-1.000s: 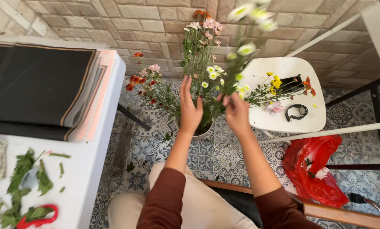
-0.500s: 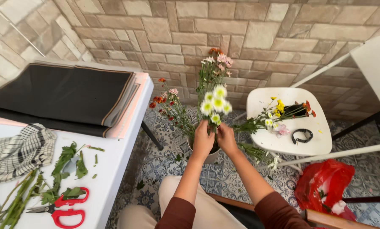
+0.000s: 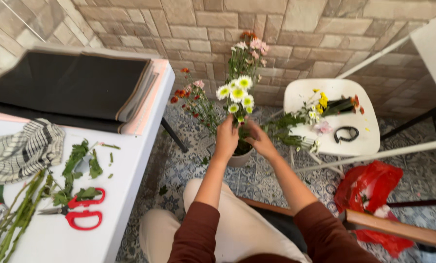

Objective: The person prepares flower stems by removing excess leaves with a cloth and then trimming the stems using snips before placing them in a vase.

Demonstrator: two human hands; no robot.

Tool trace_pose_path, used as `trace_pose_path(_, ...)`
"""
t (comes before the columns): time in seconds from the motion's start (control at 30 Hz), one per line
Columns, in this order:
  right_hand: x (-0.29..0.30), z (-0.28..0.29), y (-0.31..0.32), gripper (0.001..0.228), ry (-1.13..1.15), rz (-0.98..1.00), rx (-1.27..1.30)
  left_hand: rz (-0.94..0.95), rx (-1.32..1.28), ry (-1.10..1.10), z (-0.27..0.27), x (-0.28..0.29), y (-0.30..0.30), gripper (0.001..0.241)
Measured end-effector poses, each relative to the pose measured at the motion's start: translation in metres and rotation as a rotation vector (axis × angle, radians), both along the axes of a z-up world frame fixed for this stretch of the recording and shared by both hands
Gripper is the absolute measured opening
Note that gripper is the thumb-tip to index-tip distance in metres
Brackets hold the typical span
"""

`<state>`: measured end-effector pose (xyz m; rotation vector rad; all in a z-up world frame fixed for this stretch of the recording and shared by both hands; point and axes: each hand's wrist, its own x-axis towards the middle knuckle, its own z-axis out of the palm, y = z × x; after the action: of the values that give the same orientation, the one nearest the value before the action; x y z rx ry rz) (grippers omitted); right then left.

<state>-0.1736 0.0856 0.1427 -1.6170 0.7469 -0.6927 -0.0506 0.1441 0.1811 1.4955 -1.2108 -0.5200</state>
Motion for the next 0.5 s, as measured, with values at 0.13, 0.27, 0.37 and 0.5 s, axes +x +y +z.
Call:
trace_pose_path(0.13,-0.004,-0.008,-0.002,0.052,0.031,0.016,-0.093,-0.032,-0.044,0.04,0.022,-0.009,0.016,0.049)
trace_pose_path(0.27,0.003,-0.03,-0.01,0.063,-0.003,0.05,-0.037,-0.022,-0.093,0.025,0.018,-0.006,0.017,0.044)
trace_pose_path(0.37,-0.002,-0.051,-0.022,0.056,0.098,0.066,-0.031,-0.029,-0.091,0.014,0.019,-0.005,0.018,0.042)
trace_pose_path(0.5,0.0,-0.062,-0.022,0.045,0.277,0.154,-0.08,-0.061,-0.045,0.0,0.053,-0.014,0.032,0.041)
